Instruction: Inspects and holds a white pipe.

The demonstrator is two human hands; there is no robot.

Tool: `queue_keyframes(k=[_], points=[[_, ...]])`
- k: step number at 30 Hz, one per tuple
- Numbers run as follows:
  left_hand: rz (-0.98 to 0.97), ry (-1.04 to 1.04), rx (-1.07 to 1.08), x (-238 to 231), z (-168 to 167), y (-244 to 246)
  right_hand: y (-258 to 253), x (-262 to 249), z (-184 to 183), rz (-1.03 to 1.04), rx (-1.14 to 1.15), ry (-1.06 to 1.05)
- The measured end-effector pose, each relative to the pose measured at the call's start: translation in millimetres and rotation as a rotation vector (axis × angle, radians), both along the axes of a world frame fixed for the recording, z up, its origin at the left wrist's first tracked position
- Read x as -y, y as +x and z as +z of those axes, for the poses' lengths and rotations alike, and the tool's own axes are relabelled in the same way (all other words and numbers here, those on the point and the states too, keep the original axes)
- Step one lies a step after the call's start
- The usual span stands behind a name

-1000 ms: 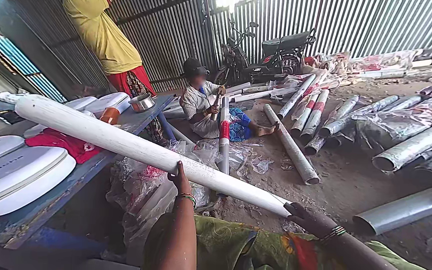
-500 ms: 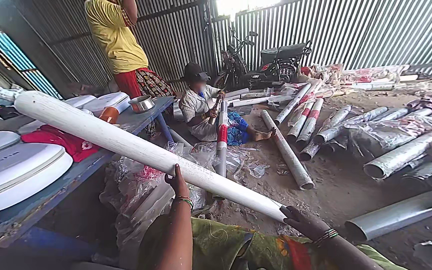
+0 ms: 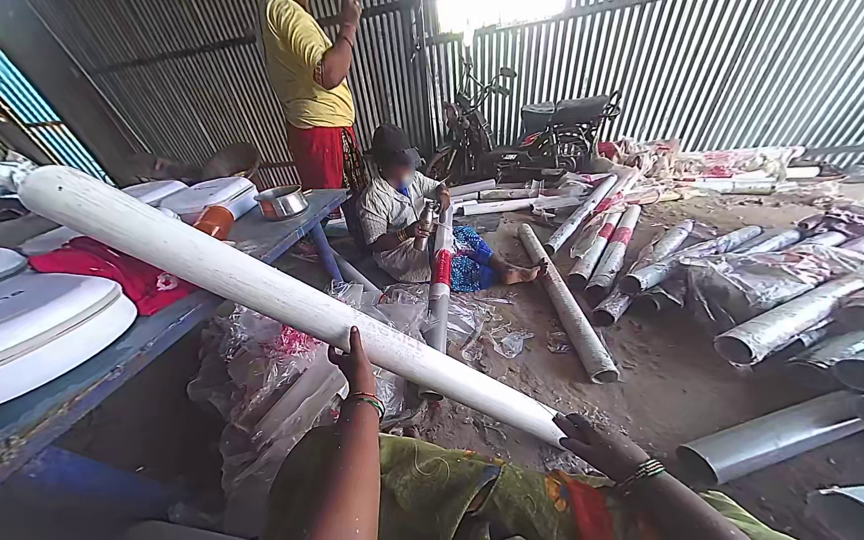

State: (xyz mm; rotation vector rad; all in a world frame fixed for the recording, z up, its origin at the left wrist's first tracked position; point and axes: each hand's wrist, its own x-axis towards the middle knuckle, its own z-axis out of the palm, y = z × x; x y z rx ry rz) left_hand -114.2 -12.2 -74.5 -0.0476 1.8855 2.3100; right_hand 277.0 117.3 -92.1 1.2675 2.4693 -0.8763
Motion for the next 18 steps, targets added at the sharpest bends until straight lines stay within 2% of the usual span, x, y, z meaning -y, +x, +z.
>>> queue_keyframes(k=[18], points=[[0.006,0.012,0.015,-1.3,-0.2,1.0,-0.2,-0.3,-0.8,0.008,0.003,0.006]])
